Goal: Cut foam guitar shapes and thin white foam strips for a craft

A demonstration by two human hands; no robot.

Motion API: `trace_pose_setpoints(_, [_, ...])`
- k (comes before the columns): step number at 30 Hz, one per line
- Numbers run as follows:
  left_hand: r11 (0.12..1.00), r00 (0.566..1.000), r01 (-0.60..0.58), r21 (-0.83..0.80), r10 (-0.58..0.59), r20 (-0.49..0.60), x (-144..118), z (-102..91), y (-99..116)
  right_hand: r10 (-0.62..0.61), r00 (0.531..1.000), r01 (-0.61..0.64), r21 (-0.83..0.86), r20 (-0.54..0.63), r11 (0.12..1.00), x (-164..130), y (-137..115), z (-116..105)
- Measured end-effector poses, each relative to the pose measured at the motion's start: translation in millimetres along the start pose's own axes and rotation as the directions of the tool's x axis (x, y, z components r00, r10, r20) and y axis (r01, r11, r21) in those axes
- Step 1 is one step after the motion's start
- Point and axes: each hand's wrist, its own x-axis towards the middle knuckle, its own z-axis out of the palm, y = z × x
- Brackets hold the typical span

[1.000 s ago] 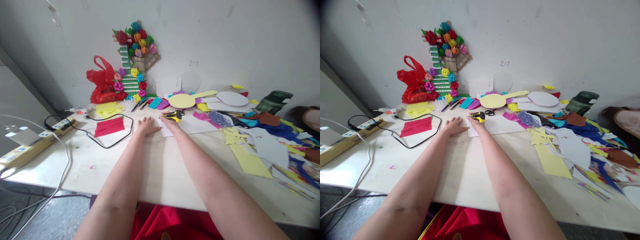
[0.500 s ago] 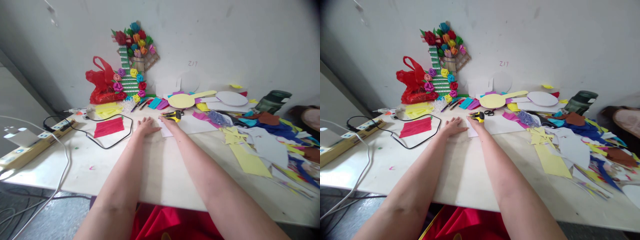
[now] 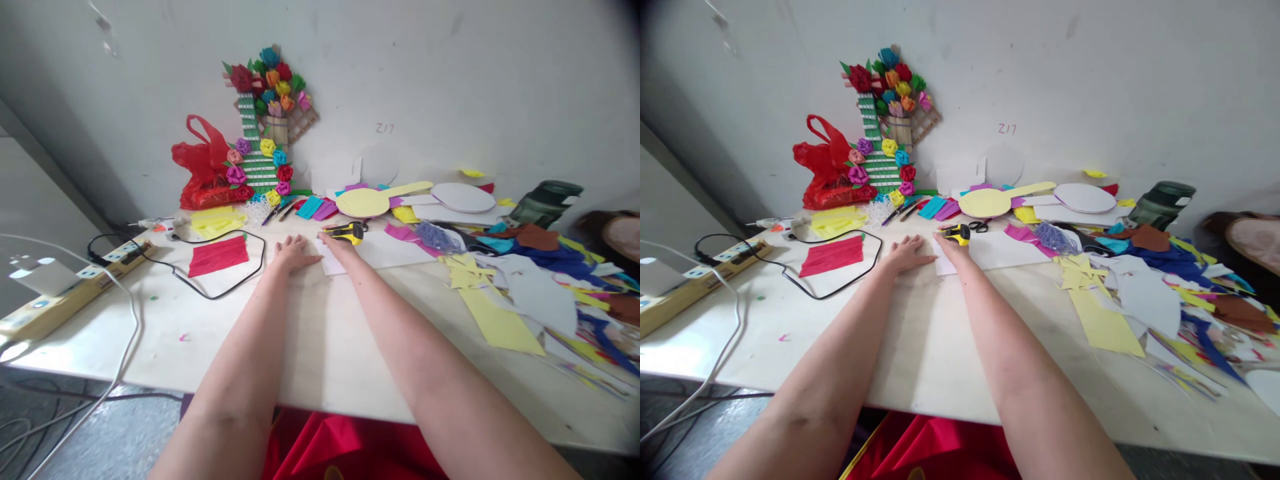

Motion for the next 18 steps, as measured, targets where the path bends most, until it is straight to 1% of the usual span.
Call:
trace_pose_setpoints(10, [1.0, 1.0, -0.001, 0.01, 0.001, 0.009, 0.3, 0.0, 0.0, 0.013, 1.0, -0.013, -0.013, 0.017, 1.0, -4.1, -5.7, -0.6])
trace_pose_setpoints(18, [1.0, 1.0, -0.007, -0.011, 0.007, 0.0, 2.4, 1.2, -1.3, -0.018, 1.0, 0.018, -0.019, 0.006, 1.0, -0.2, -0.3, 0.8])
